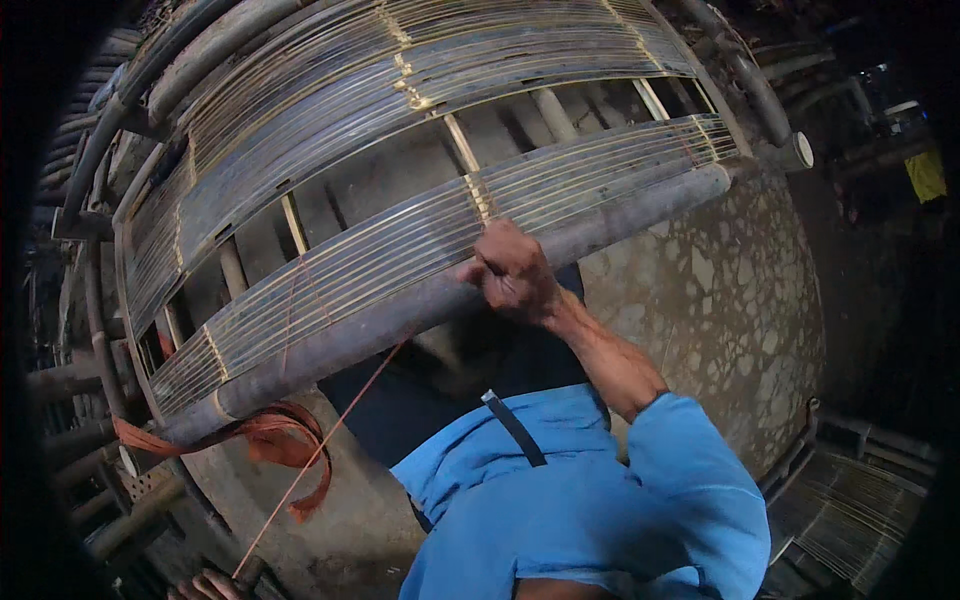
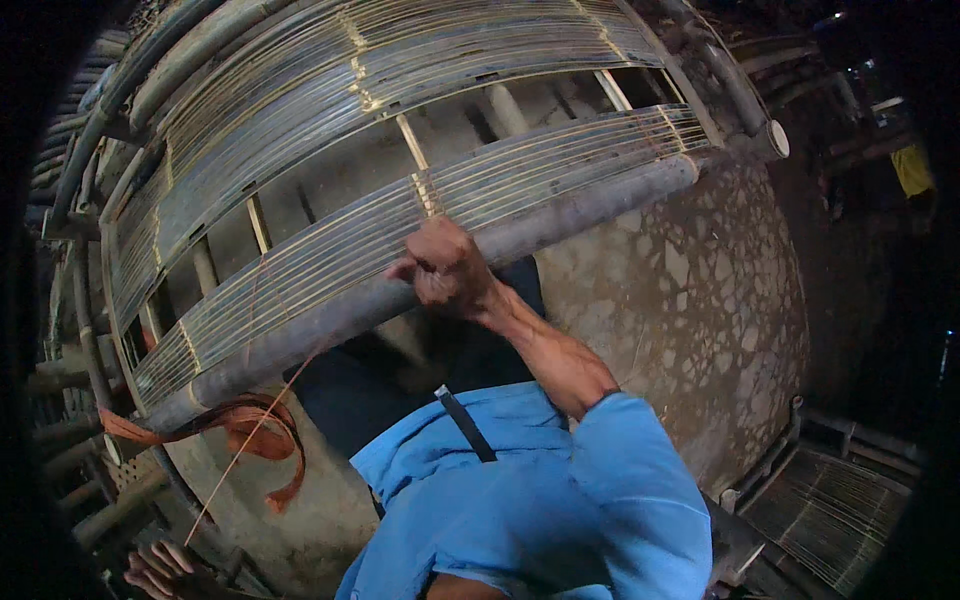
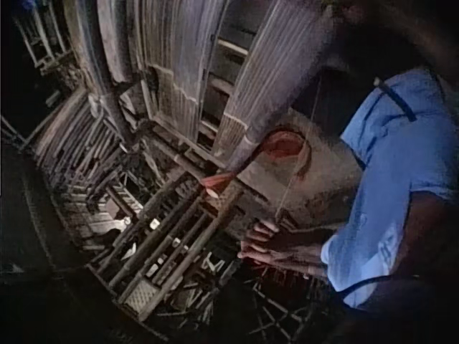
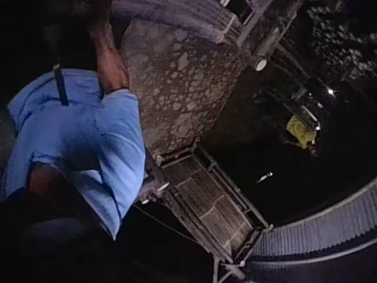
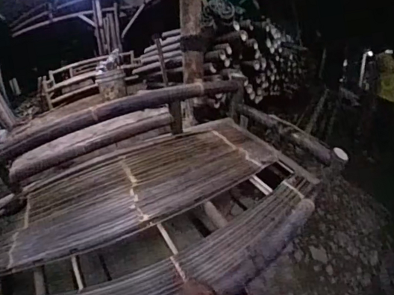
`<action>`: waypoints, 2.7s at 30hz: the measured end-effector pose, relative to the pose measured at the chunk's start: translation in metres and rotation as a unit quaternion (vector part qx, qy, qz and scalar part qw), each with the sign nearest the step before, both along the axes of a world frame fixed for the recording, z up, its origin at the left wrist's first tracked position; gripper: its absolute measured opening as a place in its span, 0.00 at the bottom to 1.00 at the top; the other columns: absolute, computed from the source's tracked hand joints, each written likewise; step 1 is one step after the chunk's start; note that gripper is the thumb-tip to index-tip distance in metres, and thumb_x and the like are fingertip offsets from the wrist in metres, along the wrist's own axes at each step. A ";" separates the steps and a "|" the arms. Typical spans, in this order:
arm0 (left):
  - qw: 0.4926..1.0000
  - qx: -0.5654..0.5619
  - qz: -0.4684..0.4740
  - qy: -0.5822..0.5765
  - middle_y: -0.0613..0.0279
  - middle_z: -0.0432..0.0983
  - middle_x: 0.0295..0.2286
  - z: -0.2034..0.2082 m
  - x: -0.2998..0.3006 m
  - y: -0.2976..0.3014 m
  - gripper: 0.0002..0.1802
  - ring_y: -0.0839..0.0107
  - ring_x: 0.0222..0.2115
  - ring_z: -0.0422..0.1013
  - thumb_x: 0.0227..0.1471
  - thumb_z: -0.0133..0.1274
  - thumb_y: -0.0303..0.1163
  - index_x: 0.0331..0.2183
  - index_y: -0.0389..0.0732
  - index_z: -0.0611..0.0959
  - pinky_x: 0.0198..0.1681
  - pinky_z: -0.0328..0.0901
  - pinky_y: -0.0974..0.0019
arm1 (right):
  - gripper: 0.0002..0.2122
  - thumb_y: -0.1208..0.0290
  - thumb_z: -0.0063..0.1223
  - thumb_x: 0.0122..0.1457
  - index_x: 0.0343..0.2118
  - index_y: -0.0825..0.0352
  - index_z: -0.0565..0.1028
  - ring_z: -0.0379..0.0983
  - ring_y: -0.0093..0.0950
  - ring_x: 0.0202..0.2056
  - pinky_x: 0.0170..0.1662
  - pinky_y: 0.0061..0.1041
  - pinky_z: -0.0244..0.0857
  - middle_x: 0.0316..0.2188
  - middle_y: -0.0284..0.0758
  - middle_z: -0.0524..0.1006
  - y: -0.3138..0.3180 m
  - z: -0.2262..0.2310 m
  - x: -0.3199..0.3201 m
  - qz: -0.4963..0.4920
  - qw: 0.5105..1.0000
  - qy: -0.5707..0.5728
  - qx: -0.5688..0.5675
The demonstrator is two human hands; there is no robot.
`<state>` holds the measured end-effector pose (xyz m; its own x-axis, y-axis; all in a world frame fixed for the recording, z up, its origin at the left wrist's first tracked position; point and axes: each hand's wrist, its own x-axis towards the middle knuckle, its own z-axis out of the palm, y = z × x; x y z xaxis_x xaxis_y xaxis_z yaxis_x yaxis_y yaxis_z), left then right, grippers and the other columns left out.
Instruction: The person weaves thin bamboo strips into a larger lattice structure by hand, threading and pulling a cord through the gaps between the slats.
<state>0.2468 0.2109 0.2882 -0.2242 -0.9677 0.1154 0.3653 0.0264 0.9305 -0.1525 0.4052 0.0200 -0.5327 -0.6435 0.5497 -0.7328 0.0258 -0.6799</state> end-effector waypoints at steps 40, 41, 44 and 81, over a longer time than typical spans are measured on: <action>0.688 0.183 -0.680 -0.176 0.72 0.70 0.25 -0.207 -0.547 0.208 0.15 0.85 0.23 0.62 0.57 0.62 0.37 0.40 0.34 0.85 0.24 0.57 0.76 | 0.09 0.67 0.62 0.61 0.35 0.68 0.85 0.74 0.33 0.46 0.55 0.34 0.64 0.42 0.38 0.81 0.236 0.108 -0.235 -0.141 0.975 -0.166 0.045; 0.710 0.147 -0.663 -0.188 0.75 0.68 0.20 -0.212 -0.551 0.187 0.13 0.84 0.20 0.59 0.57 0.62 0.37 0.38 0.37 0.86 0.22 0.52 0.75 | 0.10 0.66 0.61 0.62 0.37 0.67 0.85 0.74 0.33 0.46 0.56 0.35 0.63 0.41 0.37 0.82 0.250 0.105 -0.252 -0.171 0.971 -0.149 0.076; 0.782 0.011 -0.534 -0.321 0.70 0.74 0.19 -0.235 -0.562 0.124 0.11 0.81 0.18 0.63 0.55 0.64 0.36 0.32 0.38 0.88 0.23 0.57 0.72 | 0.12 0.62 0.58 0.63 0.41 0.65 0.85 0.75 0.35 0.47 0.58 0.37 0.63 0.43 0.37 0.83 0.279 0.077 -0.305 -0.223 0.953 -0.107 0.173; 0.576 -0.446 -0.658 -0.191 0.51 0.81 0.39 -0.055 -0.473 0.179 0.11 0.52 0.49 0.75 0.45 0.66 0.28 0.18 0.35 0.81 0.52 0.67 0.53 | 0.11 0.65 0.63 0.58 0.29 0.67 0.76 0.73 0.40 0.34 0.57 0.44 0.64 0.25 0.36 0.74 0.325 0.061 -0.176 -0.105 0.988 -0.012 0.112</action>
